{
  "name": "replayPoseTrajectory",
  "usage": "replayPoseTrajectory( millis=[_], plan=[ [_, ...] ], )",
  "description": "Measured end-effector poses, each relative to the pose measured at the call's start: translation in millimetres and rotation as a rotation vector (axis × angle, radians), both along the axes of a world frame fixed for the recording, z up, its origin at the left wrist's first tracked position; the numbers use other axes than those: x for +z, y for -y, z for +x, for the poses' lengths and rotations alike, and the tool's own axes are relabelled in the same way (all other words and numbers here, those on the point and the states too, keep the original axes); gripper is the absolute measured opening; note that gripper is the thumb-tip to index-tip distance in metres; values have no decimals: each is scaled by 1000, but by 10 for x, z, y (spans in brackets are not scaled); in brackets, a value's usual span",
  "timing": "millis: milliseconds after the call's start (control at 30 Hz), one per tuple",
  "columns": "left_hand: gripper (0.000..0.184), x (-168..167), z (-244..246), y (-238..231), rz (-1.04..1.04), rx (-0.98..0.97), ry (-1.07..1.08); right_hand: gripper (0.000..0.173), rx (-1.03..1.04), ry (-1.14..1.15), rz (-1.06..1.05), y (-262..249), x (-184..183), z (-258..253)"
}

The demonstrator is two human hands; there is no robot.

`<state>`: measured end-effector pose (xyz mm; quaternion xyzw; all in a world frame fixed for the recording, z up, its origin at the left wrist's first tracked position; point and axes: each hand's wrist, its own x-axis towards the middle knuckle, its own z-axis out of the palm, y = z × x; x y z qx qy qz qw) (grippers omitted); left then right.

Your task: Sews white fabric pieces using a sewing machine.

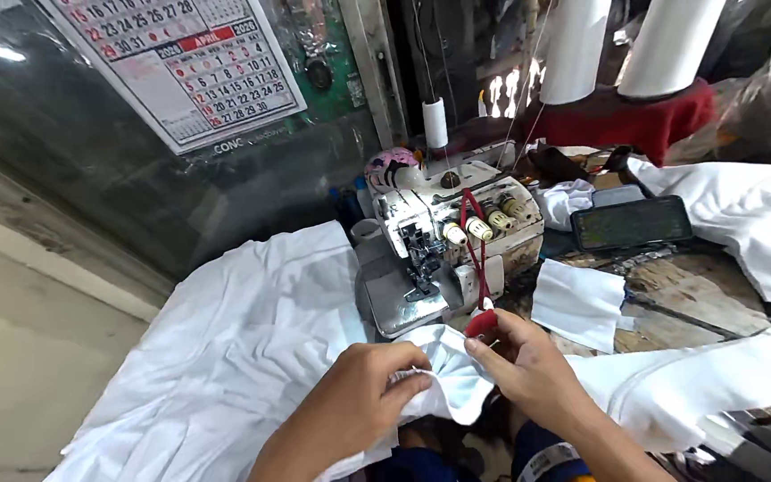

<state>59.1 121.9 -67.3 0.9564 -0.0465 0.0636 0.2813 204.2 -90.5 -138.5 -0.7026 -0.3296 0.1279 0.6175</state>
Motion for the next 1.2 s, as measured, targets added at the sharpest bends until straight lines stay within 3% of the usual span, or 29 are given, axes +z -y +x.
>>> replayPoseTrajectory(
  millis=[100, 200, 333, 433, 500, 633, 800, 1067, 1200],
  plan=[
    [24, 35, -80, 5, -185, 73, -145, 27, 41, -84, 31, 46, -26, 6],
    [23, -11, -135, -73, -288, 72, -154, 30, 28, -84, 19, 46, -105, 30],
    [18, -132, -103, -128, -195, 37, -82, 18, 29, -68, 33, -13, -110, 22],
    [20, -20, -106, 46, -37, -36, 43, 17, 67, -7, 55, 6, -28, -80],
    [19, -45, -63, 195, -51, -49, 131, 15, 57, 75, 81, 31, -77, -196],
    [36, -375, 115, 246, -1, -26, 113, 22, -18, 198, 83, 94, -289, -323],
    [21, -508, 113, 186, 130, -29, 163, 9, -32, 376, 40, 193, -398, -303],
    [26, -545, 88, 312, 52, -13, 212, 9, -6, 382, 111, 186, -465, -268],
    [20, -598, 112, 301, -17, -10, 223, 8, 21, 381, 121, 188, -450, -245]
  ],
)
